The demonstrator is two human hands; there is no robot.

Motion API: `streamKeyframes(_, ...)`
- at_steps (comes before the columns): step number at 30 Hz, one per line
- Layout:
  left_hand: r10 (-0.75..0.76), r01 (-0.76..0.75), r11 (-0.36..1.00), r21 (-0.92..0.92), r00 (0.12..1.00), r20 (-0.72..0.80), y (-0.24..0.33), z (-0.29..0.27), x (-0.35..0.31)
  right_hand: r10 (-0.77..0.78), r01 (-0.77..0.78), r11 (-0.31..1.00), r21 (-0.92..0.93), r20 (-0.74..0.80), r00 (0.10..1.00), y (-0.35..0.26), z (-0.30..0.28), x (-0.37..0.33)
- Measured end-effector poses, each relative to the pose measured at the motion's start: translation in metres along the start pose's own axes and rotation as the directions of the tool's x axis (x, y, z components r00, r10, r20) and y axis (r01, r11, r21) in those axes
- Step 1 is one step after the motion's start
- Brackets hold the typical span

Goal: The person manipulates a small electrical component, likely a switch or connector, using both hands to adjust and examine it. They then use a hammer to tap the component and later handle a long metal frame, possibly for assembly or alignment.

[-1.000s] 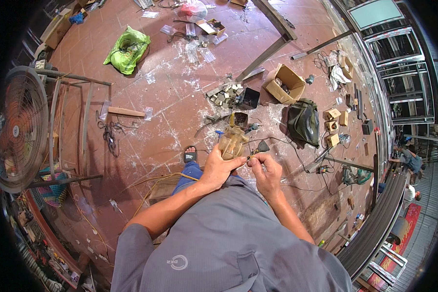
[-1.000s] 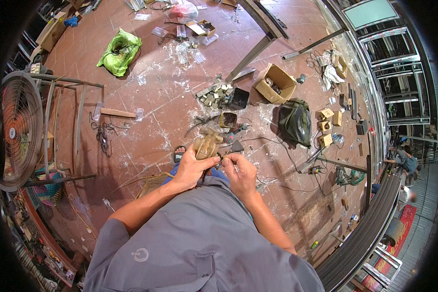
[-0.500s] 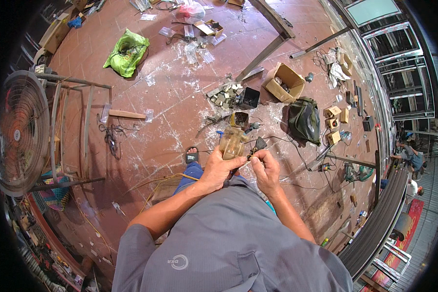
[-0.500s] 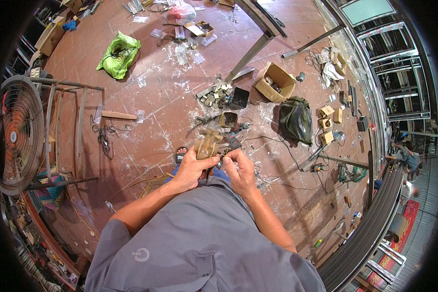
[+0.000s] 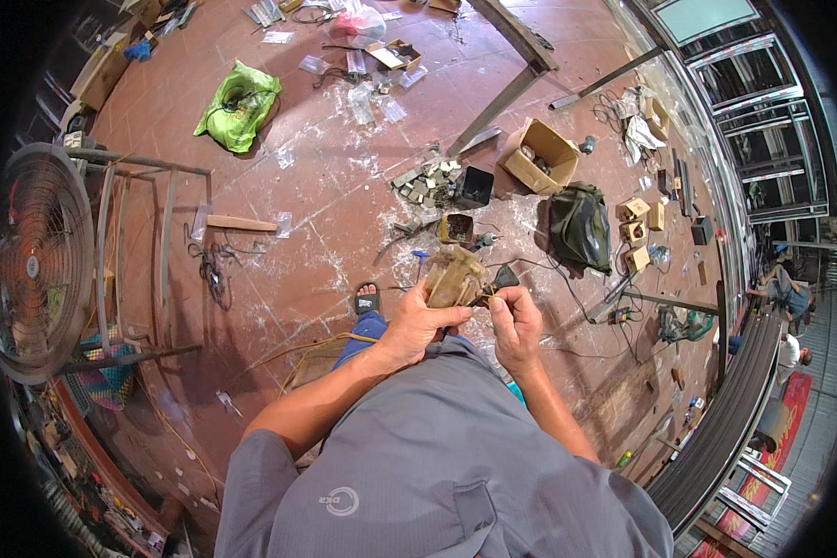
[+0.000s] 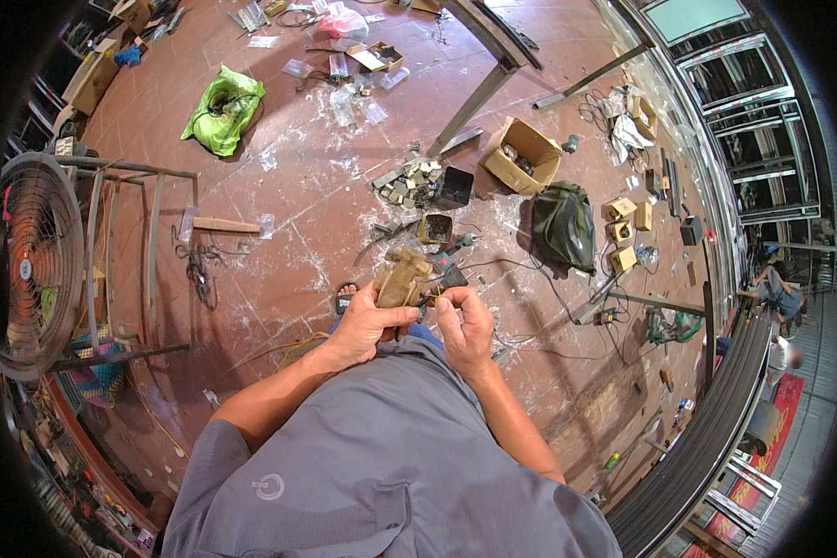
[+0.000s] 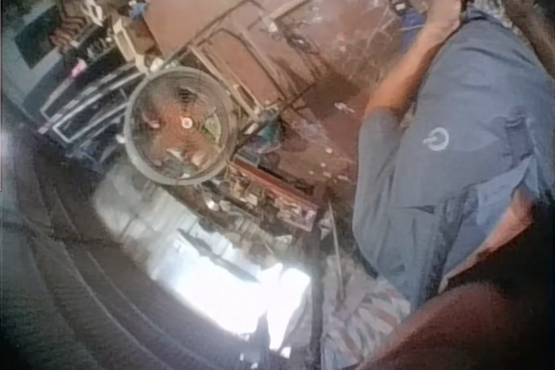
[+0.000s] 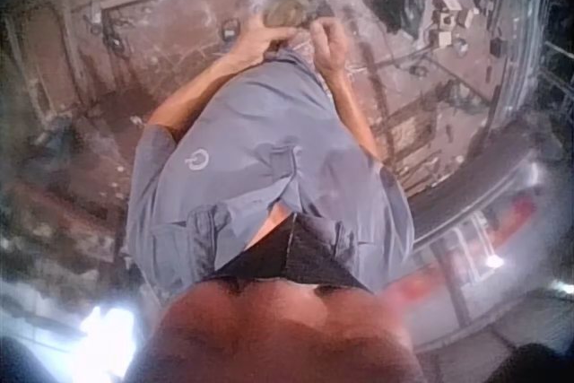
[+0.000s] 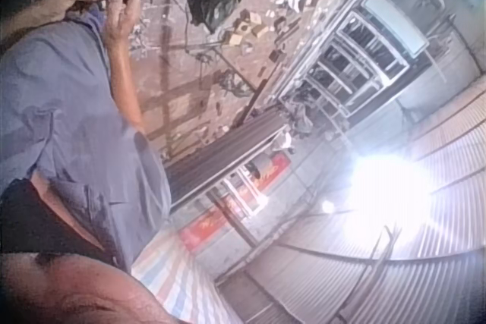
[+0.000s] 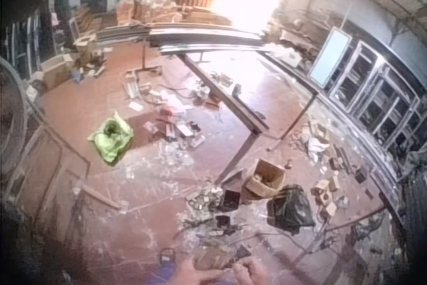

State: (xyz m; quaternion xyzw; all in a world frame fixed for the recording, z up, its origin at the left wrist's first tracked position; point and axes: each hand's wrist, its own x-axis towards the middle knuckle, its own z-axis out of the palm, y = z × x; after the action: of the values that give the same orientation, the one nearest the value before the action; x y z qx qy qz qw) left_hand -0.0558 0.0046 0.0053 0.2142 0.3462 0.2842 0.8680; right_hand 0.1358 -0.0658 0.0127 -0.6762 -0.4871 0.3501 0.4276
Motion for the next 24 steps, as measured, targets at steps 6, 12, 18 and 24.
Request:
streamKeyframes(6,-0.025,0.024,1.000,-0.017,1.000,-0.017,0.002,0.000,0.000,-0.232,0.234,0.943,-0.238,0.035,0.972,-0.009,-0.001,0.006)
streamKeyframes(12,-0.052,0.052,0.998,0.024,0.998,-0.018,0.007,-0.001,0.000,-0.211,0.232,0.945,-0.231,0.111,0.971,-0.011,-0.005,0.004)
streamKeyframes(18,-0.057,0.059,0.996,0.064,0.998,-0.032,0.006,-0.004,0.004,-0.070,0.077,0.996,-0.035,0.176,0.982,-0.009,-0.009,0.005)
streamKeyframes(24,0.004,-0.005,0.994,0.107,1.000,0.013,0.011,0.002,0.006,0.184,-0.262,0.610,0.748,0.187,0.965,0.002,0.012,0.002)
